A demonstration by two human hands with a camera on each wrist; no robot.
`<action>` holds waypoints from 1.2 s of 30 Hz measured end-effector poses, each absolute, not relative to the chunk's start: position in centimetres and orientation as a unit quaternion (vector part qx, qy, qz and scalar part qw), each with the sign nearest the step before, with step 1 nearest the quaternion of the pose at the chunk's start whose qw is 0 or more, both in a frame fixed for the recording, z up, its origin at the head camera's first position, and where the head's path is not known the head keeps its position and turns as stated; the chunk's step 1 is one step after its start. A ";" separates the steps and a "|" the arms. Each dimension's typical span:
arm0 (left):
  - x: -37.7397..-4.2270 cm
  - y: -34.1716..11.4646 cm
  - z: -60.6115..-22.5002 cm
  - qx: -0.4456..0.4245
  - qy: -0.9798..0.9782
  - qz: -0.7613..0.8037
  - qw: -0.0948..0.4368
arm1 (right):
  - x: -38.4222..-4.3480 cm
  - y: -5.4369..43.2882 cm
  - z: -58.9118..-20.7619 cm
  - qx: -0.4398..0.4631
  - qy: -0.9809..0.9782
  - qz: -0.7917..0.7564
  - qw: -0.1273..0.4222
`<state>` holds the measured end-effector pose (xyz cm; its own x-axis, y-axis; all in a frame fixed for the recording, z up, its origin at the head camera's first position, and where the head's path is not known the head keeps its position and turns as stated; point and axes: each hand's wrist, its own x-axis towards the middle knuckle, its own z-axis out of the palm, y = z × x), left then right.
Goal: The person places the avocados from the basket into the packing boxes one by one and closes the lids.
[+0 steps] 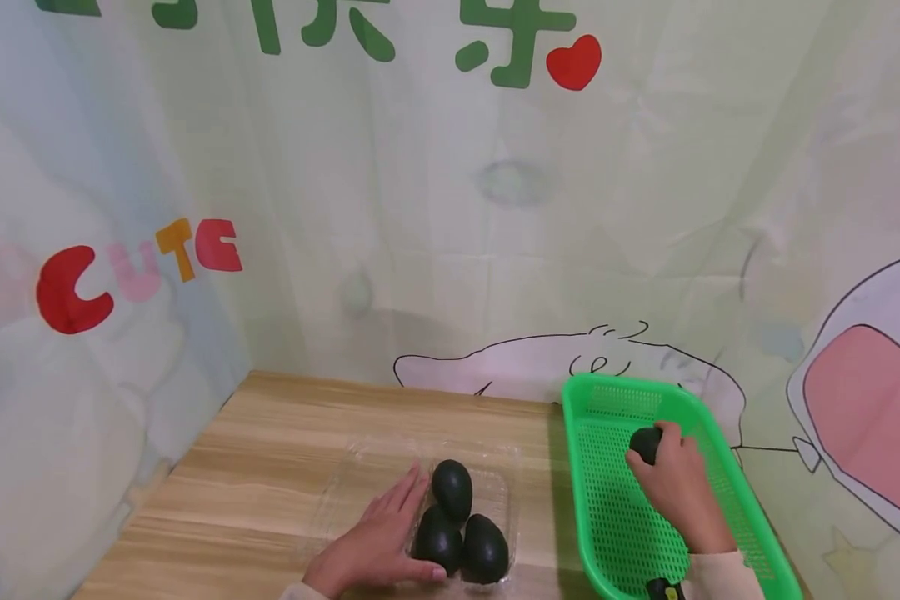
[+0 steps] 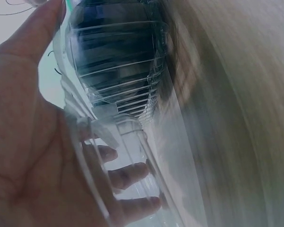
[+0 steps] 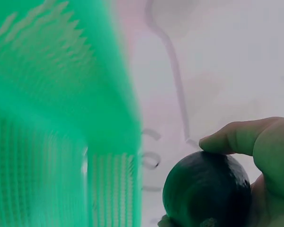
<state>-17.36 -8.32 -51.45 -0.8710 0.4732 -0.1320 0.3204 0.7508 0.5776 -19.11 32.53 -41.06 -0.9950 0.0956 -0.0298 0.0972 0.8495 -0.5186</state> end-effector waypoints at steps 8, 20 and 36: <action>-17.4 -8.3 -51.6 0.213 0.925 0.285 0.136 | -17.3 27.4 -40.0 0.037 0.935 -0.353 -0.013; -17.7 -8.2 -51.5 0.222 0.928 0.272 0.124 | -17.6 19.8 -41.9 -0.006 0.930 -0.366 -0.023; -17.6 -8.3 -51.5 0.211 0.932 0.258 0.142 | -19.3 15.5 -46.6 -0.020 0.921 -0.390 -0.008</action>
<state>-17.60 -8.28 -51.51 -0.8706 0.4665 -0.1563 0.3194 0.7776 0.5416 -19.26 15.46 -46.60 -0.9991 -0.0313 0.0301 -0.0434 0.6949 -0.7178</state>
